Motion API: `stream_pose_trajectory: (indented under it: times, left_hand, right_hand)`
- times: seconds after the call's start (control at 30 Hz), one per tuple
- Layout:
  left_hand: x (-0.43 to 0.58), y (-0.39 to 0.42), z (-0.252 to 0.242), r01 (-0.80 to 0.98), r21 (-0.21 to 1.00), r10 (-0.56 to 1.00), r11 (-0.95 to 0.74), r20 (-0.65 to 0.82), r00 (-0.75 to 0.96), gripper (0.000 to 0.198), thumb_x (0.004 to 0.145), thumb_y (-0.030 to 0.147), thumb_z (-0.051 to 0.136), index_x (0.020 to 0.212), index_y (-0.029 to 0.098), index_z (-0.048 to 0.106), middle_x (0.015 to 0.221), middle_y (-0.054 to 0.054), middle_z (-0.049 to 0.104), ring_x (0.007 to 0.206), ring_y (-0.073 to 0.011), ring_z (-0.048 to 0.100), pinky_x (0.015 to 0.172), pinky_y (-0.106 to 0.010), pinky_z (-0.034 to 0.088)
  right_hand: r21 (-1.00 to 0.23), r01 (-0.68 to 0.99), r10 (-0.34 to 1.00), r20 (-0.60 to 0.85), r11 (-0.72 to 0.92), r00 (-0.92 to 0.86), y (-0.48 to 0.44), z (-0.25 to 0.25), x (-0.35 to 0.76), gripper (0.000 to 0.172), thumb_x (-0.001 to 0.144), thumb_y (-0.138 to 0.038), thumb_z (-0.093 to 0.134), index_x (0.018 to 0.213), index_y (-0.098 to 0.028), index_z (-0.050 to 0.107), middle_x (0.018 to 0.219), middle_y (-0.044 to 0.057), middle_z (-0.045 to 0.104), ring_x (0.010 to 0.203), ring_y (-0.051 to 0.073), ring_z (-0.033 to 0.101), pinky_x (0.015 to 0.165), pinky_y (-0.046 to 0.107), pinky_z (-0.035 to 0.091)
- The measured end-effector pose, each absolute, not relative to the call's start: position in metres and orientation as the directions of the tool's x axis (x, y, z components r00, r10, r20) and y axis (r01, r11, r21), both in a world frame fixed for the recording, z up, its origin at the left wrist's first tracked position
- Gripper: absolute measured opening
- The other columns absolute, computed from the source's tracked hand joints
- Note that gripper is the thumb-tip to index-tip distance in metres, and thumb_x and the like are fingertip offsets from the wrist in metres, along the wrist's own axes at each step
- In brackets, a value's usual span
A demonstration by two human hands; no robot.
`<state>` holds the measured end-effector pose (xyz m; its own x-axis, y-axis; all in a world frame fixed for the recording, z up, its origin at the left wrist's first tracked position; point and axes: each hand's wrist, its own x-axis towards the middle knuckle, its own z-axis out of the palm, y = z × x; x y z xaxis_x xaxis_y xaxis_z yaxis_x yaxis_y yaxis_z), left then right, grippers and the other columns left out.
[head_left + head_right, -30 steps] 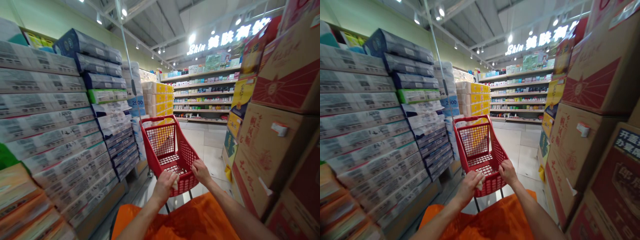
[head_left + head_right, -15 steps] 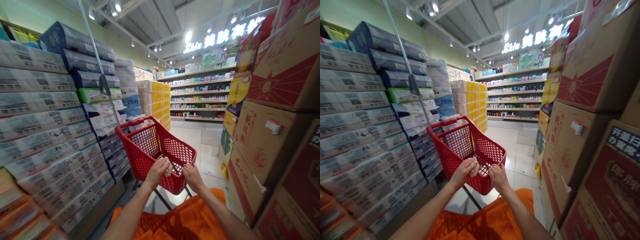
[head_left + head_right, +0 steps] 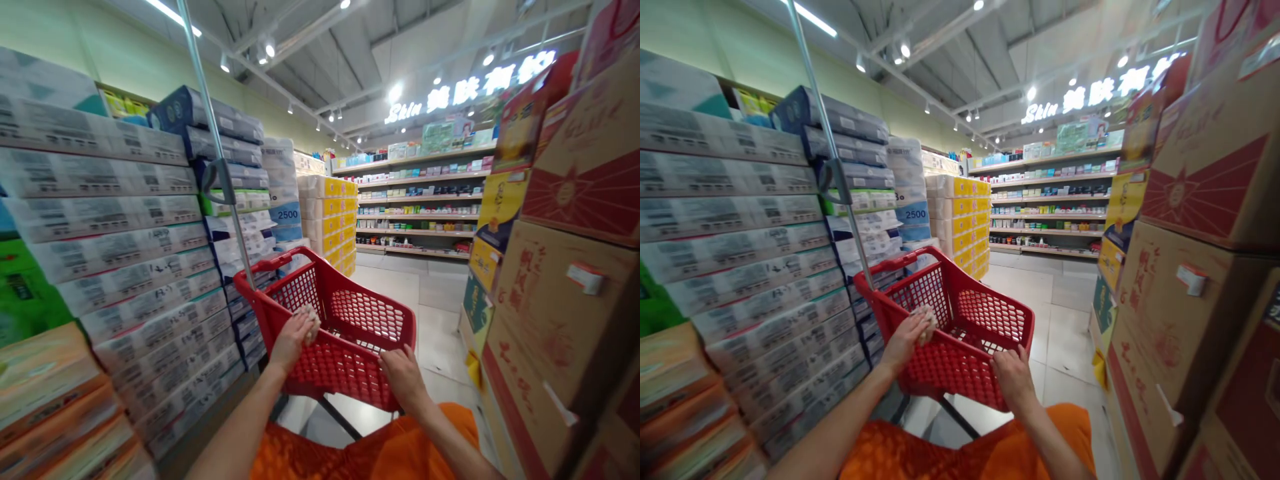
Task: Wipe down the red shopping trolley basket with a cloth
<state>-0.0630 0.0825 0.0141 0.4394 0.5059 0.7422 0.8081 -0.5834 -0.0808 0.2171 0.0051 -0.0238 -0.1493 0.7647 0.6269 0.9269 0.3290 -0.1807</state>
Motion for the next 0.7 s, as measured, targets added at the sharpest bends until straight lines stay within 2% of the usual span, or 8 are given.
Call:
stream_pose_trajectory:
  times: [0.1, 0.2, 0.27, 0.37, 0.47, 0.6, 0.7]
  left_hand:
    - [-0.092, 0.090, 0.029, 0.878, -0.091, 0.534, -0.470, 0.762, 0.365, 0.029, 0.086, 0.024, 0.035, 0.101, 0.019, 0.059, 0.116, -0.009, 0.058, 0.112, -0.0196, 0.049, 0.094, -0.044, 0.041]
    - [-0.072, 0.087, 0.032, 0.847, -0.130, 0.500, -0.515, 0.758, 0.420, 0.028, 0.086, 0.025, 0.036, 0.097, 0.019, 0.060, 0.113, -0.008, 0.060, 0.111, -0.0201, 0.049, 0.095, -0.044, 0.041]
    - [-0.053, 0.081, 0.032, 0.808, -0.166, 0.464, -0.565, 0.746, 0.478, 0.027, 0.086, 0.024, 0.036, 0.097, 0.019, 0.060, 0.110, -0.007, 0.061, 0.109, -0.0187, 0.051, 0.094, -0.041, 0.041]
    - [-0.058, 0.074, 0.041, 0.801, -0.205, 0.452, -0.562, 0.736, 0.505, 0.026, 0.085, 0.024, 0.037, 0.096, 0.019, 0.060, 0.108, -0.006, 0.062, 0.105, -0.0177, 0.053, 0.093, -0.039, 0.042]
    - [-0.103, 0.070, 0.062, 0.849, -0.237, 0.522, -0.471, 0.701, 0.486, 0.026, 0.084, 0.022, 0.039, 0.101, 0.020, 0.059, 0.113, -0.006, 0.060, 0.109, -0.0193, 0.051, 0.095, -0.040, 0.040]
    - [-0.140, 0.065, 0.074, 0.926, -0.196, 0.594, -0.323, 0.720, 0.360, 0.031, 0.083, 0.019, 0.036, 0.108, 0.022, 0.055, 0.120, -0.007, 0.055, 0.115, -0.0203, 0.045, 0.097, -0.042, 0.036]
    - [-0.115, 0.062, 0.060, 0.916, -0.167, 0.562, -0.365, 0.745, 0.360, 0.033, 0.082, 0.017, 0.034, 0.107, 0.018, 0.056, 0.121, -0.010, 0.054, 0.117, -0.0212, 0.043, 0.098, -0.042, 0.036]
  right_hand:
    - [-0.178, 0.940, 0.759, 0.641, 0.292, -0.114, 0.010, -0.023, 0.232, 0.030, 0.089, -0.024, 0.032, 0.075, -0.020, 0.058, 0.074, 0.001, 0.063, 0.077, 0.017, 0.056, 0.092, 0.042, 0.023]
    - [-0.194, 0.951, 0.738, 0.673, 0.242, -0.051, 0.016, -0.023, 0.223, 0.028, 0.087, -0.028, 0.033, 0.097, -0.020, 0.058, 0.094, 0.007, 0.064, 0.090, 0.021, 0.055, 0.092, 0.045, 0.024]
    - [-0.218, 0.950, 0.741, 0.671, 0.222, -0.019, 0.020, -0.023, 0.214, 0.030, 0.086, -0.030, 0.035, 0.105, -0.019, 0.056, 0.101, 0.008, 0.062, 0.095, 0.023, 0.053, 0.092, 0.046, 0.025]
    - [-0.225, 0.942, 0.750, 0.660, 0.249, -0.040, 0.024, -0.024, 0.213, 0.031, 0.086, -0.028, 0.035, 0.107, -0.021, 0.056, 0.102, 0.007, 0.062, 0.096, 0.021, 0.053, 0.092, 0.045, 0.026]
    - [-0.191, 0.926, 0.716, 0.690, 0.325, -0.109, 0.025, -0.028, 0.224, 0.032, 0.084, -0.025, 0.037, 0.112, -0.022, 0.054, 0.104, 0.006, 0.061, 0.098, 0.021, 0.051, 0.094, 0.043, 0.025]
    - [-0.208, 0.917, 0.675, 0.733, 0.339, -0.083, 0.026, -0.033, 0.231, 0.030, 0.083, -0.022, 0.039, 0.108, -0.022, 0.056, 0.100, 0.006, 0.062, 0.096, 0.021, 0.052, 0.093, 0.042, 0.026]
    - [-0.221, 0.908, 0.660, 0.747, 0.357, -0.078, 0.026, -0.033, 0.230, 0.030, 0.083, -0.022, 0.039, 0.106, -0.022, 0.057, 0.097, 0.005, 0.062, 0.093, 0.020, 0.052, 0.089, 0.039, 0.029]
